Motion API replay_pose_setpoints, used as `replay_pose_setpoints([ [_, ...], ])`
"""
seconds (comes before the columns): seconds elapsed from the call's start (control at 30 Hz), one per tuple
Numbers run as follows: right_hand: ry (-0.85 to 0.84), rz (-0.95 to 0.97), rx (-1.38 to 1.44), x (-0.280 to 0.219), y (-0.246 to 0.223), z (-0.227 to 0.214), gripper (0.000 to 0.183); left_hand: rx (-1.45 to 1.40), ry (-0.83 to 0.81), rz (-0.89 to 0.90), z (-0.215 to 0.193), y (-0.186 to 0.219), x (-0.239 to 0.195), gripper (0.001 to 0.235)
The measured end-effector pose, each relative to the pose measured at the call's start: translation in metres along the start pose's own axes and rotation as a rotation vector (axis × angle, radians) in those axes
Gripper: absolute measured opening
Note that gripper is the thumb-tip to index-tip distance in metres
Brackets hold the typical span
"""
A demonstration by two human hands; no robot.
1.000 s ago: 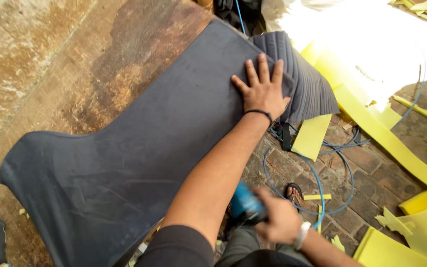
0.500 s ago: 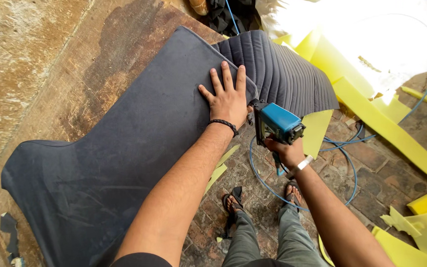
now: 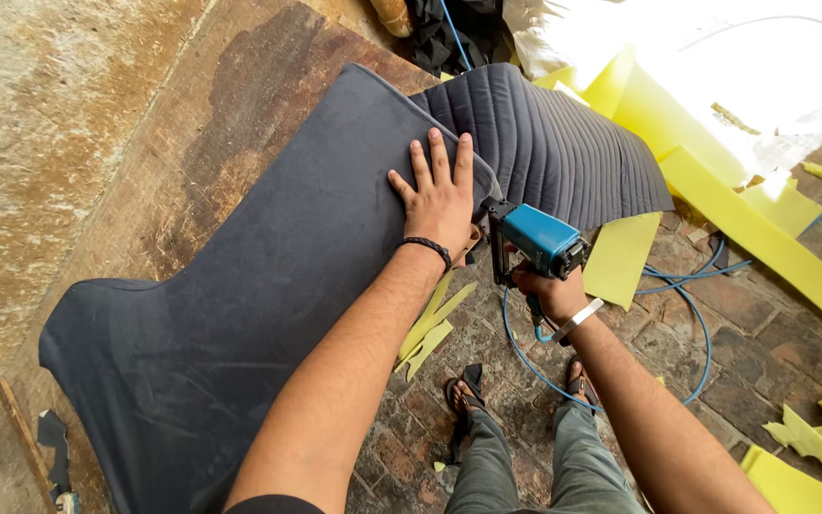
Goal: The person staples dark fabric onto a wooden chair frame using a pneumatic staple gun, trims excess fabric with scissors, and smooths the material to fit the contours of the seat and backrest.
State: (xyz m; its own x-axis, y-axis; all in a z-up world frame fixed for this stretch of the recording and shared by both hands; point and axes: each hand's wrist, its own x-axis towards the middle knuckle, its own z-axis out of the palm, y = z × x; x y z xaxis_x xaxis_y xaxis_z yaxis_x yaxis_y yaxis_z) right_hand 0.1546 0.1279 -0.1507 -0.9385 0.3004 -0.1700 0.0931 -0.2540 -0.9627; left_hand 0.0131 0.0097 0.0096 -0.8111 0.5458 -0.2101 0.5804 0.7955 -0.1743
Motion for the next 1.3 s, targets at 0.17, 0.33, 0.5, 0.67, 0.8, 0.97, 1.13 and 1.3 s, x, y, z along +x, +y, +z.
replay_pose_setpoints([
  [0.17,-0.043,0.068,-0.112,-0.005,0.007,-0.013,0.042,-0.059,0.254,0.149,0.012,-0.013,-0.022,0.136],
  [0.33,-0.076,-0.034,-0.179,-0.002,-0.004,-0.010,0.047,-0.162,0.089,0.028,0.028,-0.022,-0.031,0.133],
  [0.5,-0.098,0.091,-0.164,-0.011,-0.028,-0.016,0.040,-0.133,0.257,0.072,0.034,-0.029,-0.051,0.118],
  [0.67,-0.133,0.011,-0.540,-0.035,-0.107,0.011,0.030,-0.239,0.177,-0.186,0.059,-0.058,-0.135,0.108],
  [0.8,-0.212,-0.454,-1.025,-0.018,-0.174,0.080,0.054,-0.202,0.258,-0.361,0.098,-0.071,-0.200,0.096],
  [0.97,-0.391,-0.660,-1.400,0.040,-0.194,0.175,0.068,0.039,0.390,-0.491,0.138,-0.104,-0.259,0.074],
  [1.13,-0.352,-0.914,-1.370,0.023,-0.169,0.203,0.068,-0.292,0.579,-0.369,0.142,-0.128,-0.281,0.038],
  [1.3,-0.645,-0.798,-1.490,-0.069,-0.144,0.214,0.053,-0.486,0.471,-0.405,0.115,-0.133,-0.286,0.021],
])
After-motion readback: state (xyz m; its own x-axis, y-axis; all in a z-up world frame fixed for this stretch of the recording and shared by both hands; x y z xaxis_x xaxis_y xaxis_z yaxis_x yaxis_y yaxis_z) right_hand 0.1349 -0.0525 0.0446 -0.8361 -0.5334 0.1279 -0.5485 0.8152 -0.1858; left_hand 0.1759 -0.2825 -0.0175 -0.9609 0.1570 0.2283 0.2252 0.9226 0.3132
